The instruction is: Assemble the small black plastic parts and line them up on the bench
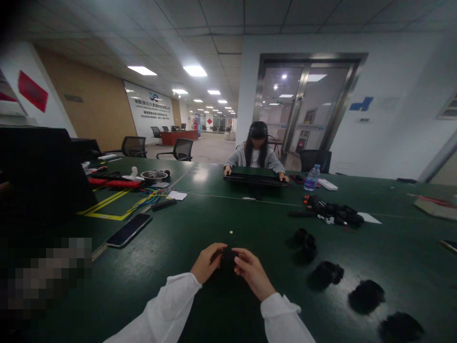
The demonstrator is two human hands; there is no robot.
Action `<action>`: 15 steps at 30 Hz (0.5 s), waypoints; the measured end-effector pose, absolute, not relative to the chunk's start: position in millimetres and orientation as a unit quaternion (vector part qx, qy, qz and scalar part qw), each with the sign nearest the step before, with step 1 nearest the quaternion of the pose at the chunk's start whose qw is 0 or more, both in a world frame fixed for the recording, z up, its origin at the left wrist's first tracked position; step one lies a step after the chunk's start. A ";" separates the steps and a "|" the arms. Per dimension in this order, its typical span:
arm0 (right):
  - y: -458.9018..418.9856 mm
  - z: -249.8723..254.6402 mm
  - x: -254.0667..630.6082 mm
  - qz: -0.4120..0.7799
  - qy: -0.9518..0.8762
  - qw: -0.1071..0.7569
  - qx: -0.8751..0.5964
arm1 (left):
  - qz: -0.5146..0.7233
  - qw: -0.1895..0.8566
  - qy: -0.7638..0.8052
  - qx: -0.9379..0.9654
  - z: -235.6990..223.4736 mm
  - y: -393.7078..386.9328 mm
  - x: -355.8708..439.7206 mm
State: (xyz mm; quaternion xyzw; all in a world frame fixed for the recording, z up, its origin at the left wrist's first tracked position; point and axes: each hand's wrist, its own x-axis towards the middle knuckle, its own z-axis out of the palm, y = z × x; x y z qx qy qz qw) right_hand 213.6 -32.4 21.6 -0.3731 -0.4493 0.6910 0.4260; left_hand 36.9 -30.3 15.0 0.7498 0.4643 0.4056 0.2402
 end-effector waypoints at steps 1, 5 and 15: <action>-32.4 21.8 213.4 0.689 -0.452 0.426 -0.373 | 0.416 0.232 0.453 0.754 15.3 -30.3 36.5; -33.2 23.8 213.1 0.689 -0.457 0.417 -0.378 | 0.425 0.219 0.429 0.767 15.8 -29.5 34.9; -32.5 19.8 216.5 0.696 -0.459 0.409 -0.371 | 0.385 0.188 0.463 0.776 14.5 -26.9 34.1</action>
